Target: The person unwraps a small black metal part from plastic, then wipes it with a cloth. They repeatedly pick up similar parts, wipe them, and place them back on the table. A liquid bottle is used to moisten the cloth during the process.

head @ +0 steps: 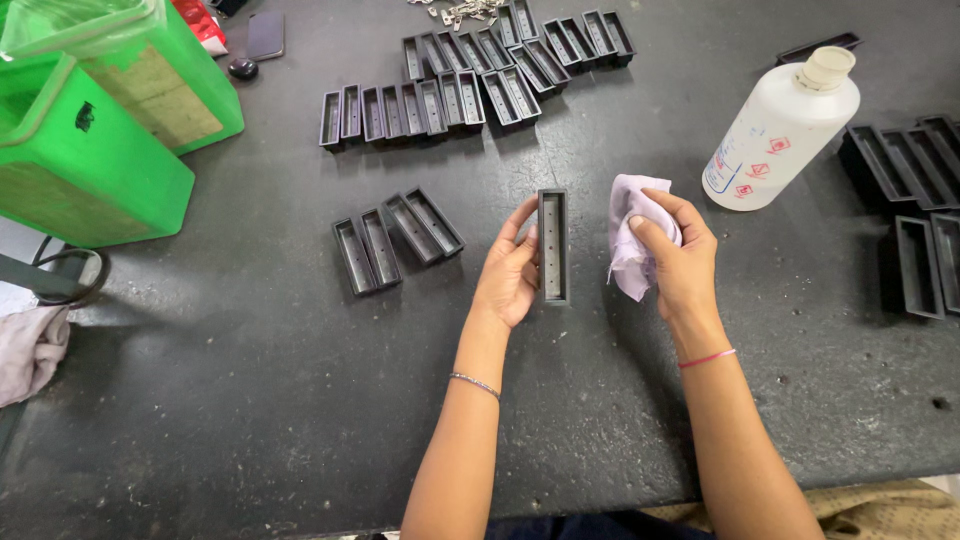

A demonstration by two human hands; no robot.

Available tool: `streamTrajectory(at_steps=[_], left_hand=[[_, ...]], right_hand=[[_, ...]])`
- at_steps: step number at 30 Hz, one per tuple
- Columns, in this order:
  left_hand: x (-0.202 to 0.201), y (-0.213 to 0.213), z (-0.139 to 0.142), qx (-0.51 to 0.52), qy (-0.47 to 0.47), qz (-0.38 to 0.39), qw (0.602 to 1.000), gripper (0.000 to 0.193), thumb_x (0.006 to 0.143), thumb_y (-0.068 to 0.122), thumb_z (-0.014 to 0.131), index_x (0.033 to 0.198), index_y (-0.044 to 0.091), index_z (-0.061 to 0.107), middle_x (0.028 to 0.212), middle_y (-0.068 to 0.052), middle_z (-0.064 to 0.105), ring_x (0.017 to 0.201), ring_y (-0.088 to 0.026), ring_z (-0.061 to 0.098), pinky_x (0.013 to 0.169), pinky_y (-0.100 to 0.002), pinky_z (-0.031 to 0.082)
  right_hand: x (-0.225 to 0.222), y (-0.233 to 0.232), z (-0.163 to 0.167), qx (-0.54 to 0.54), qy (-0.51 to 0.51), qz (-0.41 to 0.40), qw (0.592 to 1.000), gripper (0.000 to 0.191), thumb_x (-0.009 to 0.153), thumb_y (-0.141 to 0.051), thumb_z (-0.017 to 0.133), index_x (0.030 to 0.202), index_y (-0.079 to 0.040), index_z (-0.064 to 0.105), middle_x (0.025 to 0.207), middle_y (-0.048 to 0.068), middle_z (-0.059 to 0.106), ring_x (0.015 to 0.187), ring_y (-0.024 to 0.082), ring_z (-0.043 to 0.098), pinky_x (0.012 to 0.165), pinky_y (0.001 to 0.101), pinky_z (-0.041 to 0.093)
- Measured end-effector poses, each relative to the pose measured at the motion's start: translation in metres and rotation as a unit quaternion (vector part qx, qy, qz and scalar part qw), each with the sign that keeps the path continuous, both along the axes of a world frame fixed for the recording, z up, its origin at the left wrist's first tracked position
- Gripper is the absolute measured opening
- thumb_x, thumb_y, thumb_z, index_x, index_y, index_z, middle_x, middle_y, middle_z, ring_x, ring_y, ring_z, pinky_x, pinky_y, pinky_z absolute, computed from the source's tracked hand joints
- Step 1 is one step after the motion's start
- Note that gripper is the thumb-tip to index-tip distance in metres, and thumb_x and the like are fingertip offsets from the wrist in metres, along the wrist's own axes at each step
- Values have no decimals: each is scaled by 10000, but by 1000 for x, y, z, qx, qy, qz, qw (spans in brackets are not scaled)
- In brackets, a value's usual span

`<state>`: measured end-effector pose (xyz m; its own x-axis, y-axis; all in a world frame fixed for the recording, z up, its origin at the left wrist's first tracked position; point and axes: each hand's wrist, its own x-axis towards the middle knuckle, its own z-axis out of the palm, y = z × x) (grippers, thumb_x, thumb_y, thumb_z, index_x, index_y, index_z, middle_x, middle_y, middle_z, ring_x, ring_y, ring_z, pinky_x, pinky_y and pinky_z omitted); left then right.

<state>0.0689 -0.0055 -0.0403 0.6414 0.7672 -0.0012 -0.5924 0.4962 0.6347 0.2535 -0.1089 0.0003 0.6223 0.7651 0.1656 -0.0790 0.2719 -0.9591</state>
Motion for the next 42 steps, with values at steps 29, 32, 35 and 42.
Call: streamTrajectory(at_steps=[29, 32, 35, 42], left_hand=[[4, 6, -18, -13, -4, 10, 1000, 449, 1039, 118, 560, 1476, 210, 515, 1120, 3, 702, 964, -112, 677, 806, -325, 592], [6, 9, -26, -24, -4, 14, 1000, 435, 1056, 117, 551, 1480, 210, 515, 1120, -5, 699, 962, -120, 677, 795, -332, 587], [12, 14, -34, -39, -31, 30, 998, 451, 1066, 68, 538, 1501, 181, 513, 1158, -29, 700, 1009, -141, 685, 883, -337, 601], [19, 22, -45, -21, -67, 44, 997, 447, 1076, 54, 484, 1506, 173, 502, 1176, -101, 688, 1042, -272, 692, 883, -400, 598]], right_hand=[[3, -1, -17, -9, -200, -49, 978, 71, 963, -9, 646, 990, -47, 700, 1048, 18, 621, 931, 107, 588, 808, 237, 472], [-1, -5, -12, -57, -282, -69, 955, 112, 929, -41, 661, 966, -63, 764, 1011, 42, 610, 924, 152, 620, 823, 271, 481], [-7, -6, -4, -111, -317, -61, 940, 151, 893, -79, 661, 974, -91, 788, 977, 68, 627, 899, 189, 656, 811, 299, 500], [-17, -9, 6, -184, -367, 0, 912, 198, 826, -132, 670, 971, -117, 803, 910, 97, 627, 858, 244, 668, 799, 329, 514]])
